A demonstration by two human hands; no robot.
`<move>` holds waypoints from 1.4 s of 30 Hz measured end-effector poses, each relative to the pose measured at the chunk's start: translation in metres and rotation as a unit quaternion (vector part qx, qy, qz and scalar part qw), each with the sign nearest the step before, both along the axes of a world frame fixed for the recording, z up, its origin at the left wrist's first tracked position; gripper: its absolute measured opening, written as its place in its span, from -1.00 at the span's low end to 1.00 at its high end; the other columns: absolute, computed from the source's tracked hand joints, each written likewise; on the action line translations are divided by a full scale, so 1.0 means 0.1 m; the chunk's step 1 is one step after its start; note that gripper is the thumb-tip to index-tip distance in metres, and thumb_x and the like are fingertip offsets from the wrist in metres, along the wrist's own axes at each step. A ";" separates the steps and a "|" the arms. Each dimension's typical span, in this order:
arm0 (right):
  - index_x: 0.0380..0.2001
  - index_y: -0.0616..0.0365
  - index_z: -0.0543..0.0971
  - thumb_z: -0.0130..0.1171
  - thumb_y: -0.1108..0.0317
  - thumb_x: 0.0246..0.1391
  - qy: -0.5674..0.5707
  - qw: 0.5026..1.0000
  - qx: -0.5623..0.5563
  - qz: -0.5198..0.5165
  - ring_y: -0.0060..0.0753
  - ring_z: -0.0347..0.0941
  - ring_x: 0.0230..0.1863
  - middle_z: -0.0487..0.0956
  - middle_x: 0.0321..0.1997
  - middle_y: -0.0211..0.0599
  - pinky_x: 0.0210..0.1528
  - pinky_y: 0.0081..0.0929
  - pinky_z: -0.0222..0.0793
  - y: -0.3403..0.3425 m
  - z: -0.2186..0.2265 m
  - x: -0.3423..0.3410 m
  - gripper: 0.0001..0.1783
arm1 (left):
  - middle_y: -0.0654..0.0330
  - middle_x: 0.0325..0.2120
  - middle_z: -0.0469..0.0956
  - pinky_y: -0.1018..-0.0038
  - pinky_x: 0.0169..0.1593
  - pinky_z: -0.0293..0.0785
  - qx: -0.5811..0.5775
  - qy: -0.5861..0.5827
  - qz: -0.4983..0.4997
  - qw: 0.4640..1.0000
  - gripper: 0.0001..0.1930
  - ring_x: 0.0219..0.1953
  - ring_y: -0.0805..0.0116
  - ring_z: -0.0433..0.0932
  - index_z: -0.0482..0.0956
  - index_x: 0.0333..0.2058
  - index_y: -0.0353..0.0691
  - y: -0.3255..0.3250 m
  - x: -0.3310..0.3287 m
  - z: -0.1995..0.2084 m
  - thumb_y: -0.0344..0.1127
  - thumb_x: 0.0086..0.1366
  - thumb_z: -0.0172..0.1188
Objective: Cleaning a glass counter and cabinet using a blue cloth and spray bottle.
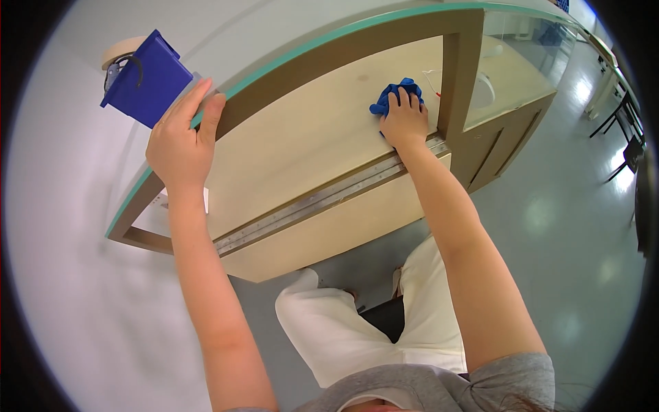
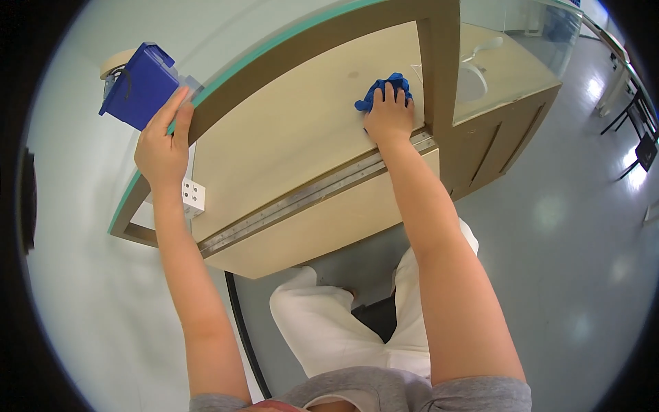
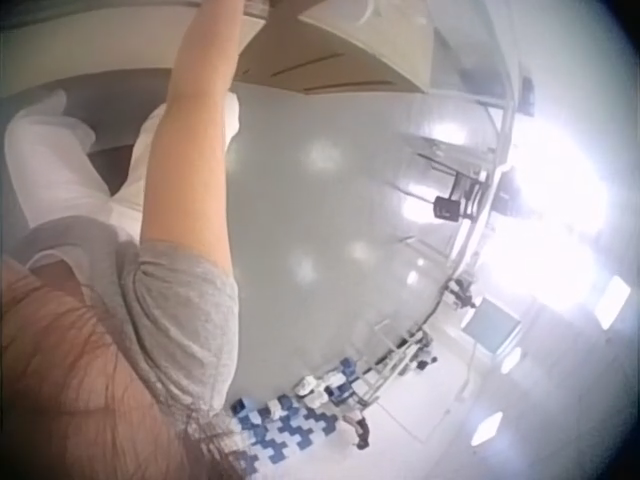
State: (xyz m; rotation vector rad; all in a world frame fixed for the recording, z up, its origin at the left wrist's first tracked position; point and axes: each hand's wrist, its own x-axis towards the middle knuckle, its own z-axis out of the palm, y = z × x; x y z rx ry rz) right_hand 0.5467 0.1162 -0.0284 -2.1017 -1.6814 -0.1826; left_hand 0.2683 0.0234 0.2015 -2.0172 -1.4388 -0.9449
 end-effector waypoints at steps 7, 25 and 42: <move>0.17 -0.05 0.34 0.11 0.04 0.01 -0.017 1.000 0.001 0.004 -0.07 0.14 0.32 0.18 0.37 -0.27 0.29 -0.05 0.07 0.15 -0.04 -0.03 -0.38 | 0.27 -0.40 0.67 0.49 -0.26 0.48 -0.072 -0.077 -0.019 0.994 -0.54 -0.28 0.24 0.63 0.70 -0.30 -0.07 0.10 -0.04 0.16 0.19 0.23 0.08; 0.02 -0.07 0.48 0.10 0.16 0.05 0.002 0.982 0.047 0.183 -0.28 0.22 0.28 0.35 0.25 -0.36 0.28 -0.21 0.13 0.00 -0.10 -0.60 -0.57 | 0.42 -0.67 0.61 0.58 -0.61 0.36 0.286 0.064 -0.010 0.956 -0.70 -0.62 0.45 0.57 0.69 -0.59 0.02 0.27 -0.18 -0.11 -0.21 0.28 0.06; -0.05 -0.10 0.53 0.18 0.05 -0.01 0.065 0.893 0.068 0.441 -0.24 0.26 0.22 0.36 0.23 -0.40 0.26 -0.24 0.16 -0.83 -0.07 -2.16 -0.57 | 0.42 -0.65 0.60 0.56 -0.54 0.40 0.278 0.094 -0.018 0.956 -0.72 -0.56 0.46 0.60 0.67 -0.58 0.00 0.27 -0.19 -0.12 -0.26 0.26 0.04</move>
